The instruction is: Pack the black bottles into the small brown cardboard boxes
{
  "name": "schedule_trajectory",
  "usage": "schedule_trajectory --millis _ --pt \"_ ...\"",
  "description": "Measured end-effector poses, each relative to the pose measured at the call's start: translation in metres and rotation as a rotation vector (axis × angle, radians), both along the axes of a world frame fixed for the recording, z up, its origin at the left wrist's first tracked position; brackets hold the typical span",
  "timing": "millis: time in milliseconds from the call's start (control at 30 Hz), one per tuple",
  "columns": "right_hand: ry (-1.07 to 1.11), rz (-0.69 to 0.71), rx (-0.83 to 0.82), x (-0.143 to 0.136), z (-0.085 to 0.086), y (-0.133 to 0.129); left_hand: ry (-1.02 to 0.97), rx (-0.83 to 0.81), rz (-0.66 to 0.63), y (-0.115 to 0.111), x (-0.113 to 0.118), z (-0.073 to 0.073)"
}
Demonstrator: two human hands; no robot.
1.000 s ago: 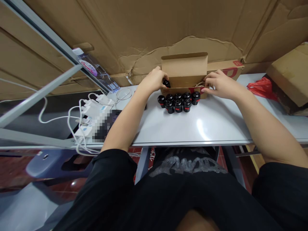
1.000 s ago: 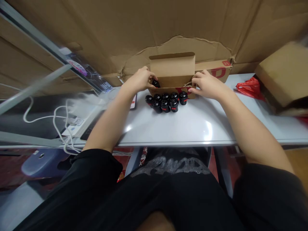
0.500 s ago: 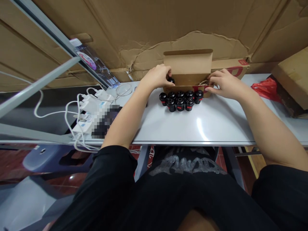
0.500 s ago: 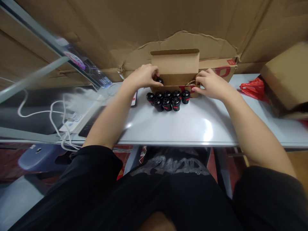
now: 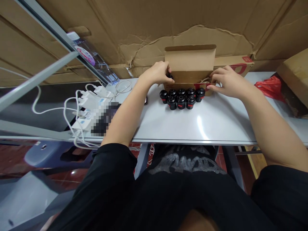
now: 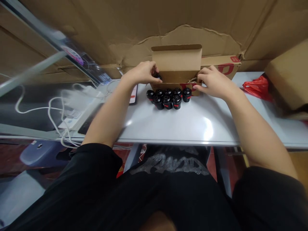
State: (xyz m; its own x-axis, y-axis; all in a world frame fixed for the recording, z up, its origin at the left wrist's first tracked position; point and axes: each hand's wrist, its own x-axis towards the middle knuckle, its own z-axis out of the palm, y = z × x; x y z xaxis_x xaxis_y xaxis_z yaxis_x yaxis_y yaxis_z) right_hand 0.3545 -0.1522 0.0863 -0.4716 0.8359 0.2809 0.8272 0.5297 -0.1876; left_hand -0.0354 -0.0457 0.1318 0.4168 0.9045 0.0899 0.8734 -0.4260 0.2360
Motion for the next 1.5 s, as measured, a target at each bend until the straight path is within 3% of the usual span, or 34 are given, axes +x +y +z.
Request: schedule_trajectory --millis 100,233,333,433,533,600,867,1267,1367,1500 --pt "-0.049 -0.003 0.044 -0.002 0.0 0.0 -0.076 0.018 -0.015 -0.019 -0.004 0.019" --pt "-0.048 -0.014 0.043 -0.004 0.0 0.001 -0.112 0.006 -0.07 -0.06 -0.025 0.043" --pt "-0.01 -0.003 0.017 -0.006 0.003 -0.002 -0.015 -0.085 -0.205 -0.085 -0.046 0.036" --pt "0.024 -0.01 -0.014 -0.008 0.006 -0.004 0.051 -0.076 -0.242 -0.095 -0.062 0.011" --pt "0.034 -0.003 -0.019 -0.009 0.008 -0.006 0.049 -0.064 -0.209 -0.094 -0.068 -0.01" --pt "0.033 0.001 -0.014 -0.009 0.007 -0.006 0.05 -0.091 -0.195 -0.092 -0.069 -0.016" --pt "0.03 0.025 0.03 -0.002 -0.001 -0.001 0.0 -0.112 -0.251 -0.091 -0.073 -0.016" --pt "0.025 0.032 0.065 -0.002 -0.004 0.004 -0.378 -0.02 -0.18 -0.087 -0.095 0.0" --pt "0.038 0.033 0.053 0.0 -0.006 0.006 -0.365 -0.025 -0.174 -0.078 -0.087 0.005" --pt "0.034 0.031 0.044 0.002 -0.006 0.006 -0.326 0.013 -0.175 -0.062 -0.058 0.02"
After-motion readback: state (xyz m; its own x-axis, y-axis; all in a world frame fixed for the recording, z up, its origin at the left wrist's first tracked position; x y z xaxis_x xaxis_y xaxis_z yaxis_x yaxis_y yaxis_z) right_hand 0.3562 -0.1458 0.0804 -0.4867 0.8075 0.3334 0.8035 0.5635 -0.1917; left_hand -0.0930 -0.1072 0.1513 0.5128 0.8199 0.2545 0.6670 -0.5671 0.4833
